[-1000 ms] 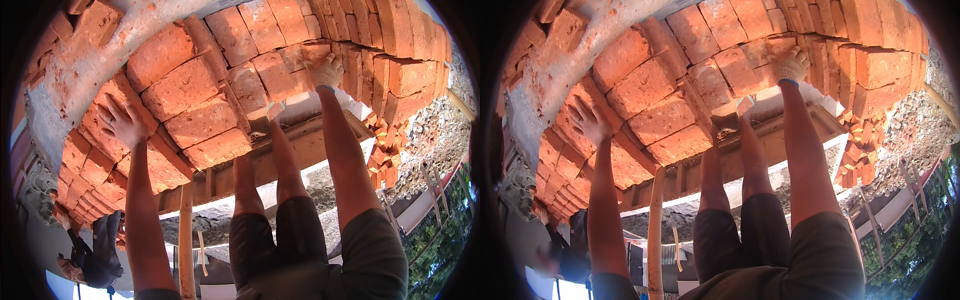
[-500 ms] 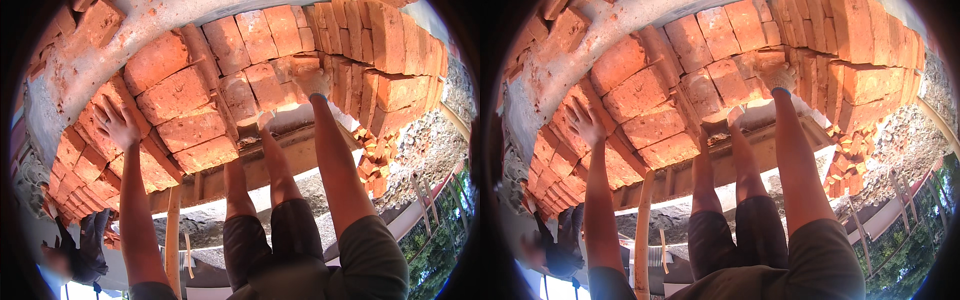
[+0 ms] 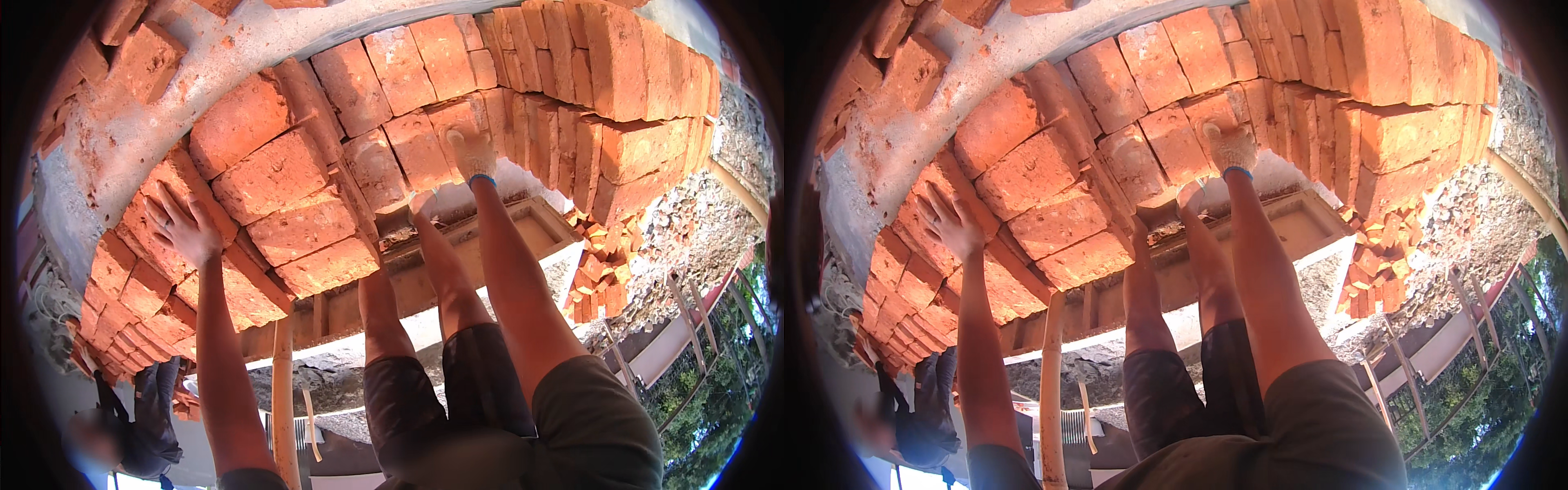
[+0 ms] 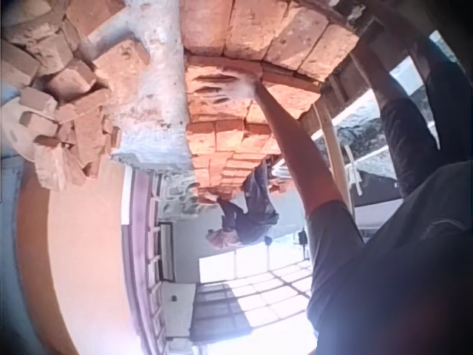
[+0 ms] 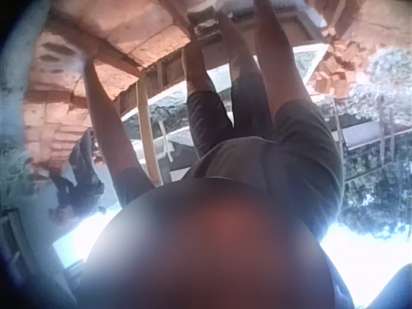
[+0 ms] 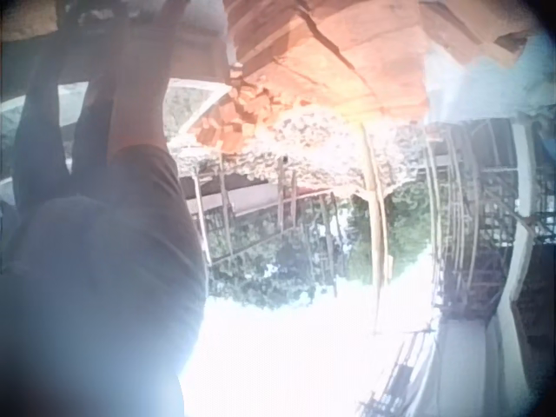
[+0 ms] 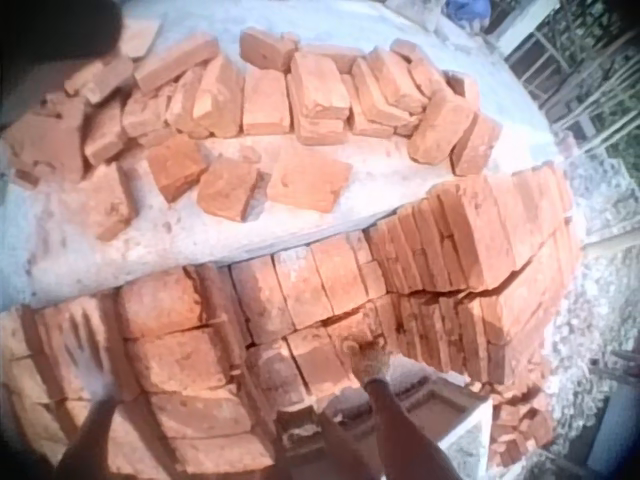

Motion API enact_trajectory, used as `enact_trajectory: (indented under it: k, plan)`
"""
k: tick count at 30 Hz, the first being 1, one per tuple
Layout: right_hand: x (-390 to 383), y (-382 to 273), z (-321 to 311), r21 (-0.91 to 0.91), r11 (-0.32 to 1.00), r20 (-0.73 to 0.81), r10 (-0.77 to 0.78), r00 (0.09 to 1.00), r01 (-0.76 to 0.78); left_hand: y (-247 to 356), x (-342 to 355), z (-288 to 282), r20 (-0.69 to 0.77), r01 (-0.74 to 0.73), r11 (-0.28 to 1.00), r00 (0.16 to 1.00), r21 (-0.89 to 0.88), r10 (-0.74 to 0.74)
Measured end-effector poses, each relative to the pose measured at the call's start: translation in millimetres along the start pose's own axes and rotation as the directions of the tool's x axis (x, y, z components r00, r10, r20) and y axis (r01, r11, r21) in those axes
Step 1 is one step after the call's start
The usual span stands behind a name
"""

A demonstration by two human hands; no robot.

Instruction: The person places red bricks onto a curved wall, tapping each brick into position with a gloved hand. The person repeatedly picks up bricks, aligns them, and secures them in the wall structure.

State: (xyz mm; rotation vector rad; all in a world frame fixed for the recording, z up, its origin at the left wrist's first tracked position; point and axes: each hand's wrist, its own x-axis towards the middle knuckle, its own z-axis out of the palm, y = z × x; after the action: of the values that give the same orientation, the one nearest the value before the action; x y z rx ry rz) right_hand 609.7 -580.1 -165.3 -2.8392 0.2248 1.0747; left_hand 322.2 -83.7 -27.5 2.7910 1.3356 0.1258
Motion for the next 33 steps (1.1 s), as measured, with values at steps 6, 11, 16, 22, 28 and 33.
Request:
enact_trajectory:
  k: [6,11,16,22,28,33]
  plan:
    - [-9,7,-24,0.282,0.95,0.066,-0.163,0.984,0.138,-2,2,-1,0.013,-0.029,1.0,1.0,0.003,0.029]
    - [-19,5,1,0.029,0.999,-0.303,-0.008,0.953,0.017,3,3,-4,0.036,0.008,1.0,0.999,-0.008,-0.008]
    - [-22,21,17,0.138,0.988,-0.121,-0.06,0.991,0.076,0,1,-1,0.021,-0.003,1.0,1.0,-0.014,0.003]
    - [-62,-99,-97,0.502,0.71,-0.284,-0.404,0.87,0.494,7,-1,-8,0.076,0.038,0.985,0.996,0.166,-0.052]
    - [-80,-349,-247,-0.085,0.679,-0.449,-0.679,0.581,0.729,18,0,-21,0.154,0.069,0.985,0.984,0.157,-0.093]
    - [-129,-497,-224,0.371,0.518,-0.046,-0.819,0.572,0.771,21,3,-31,0.193,0.095,0.99,0.975,0.101,-0.113]
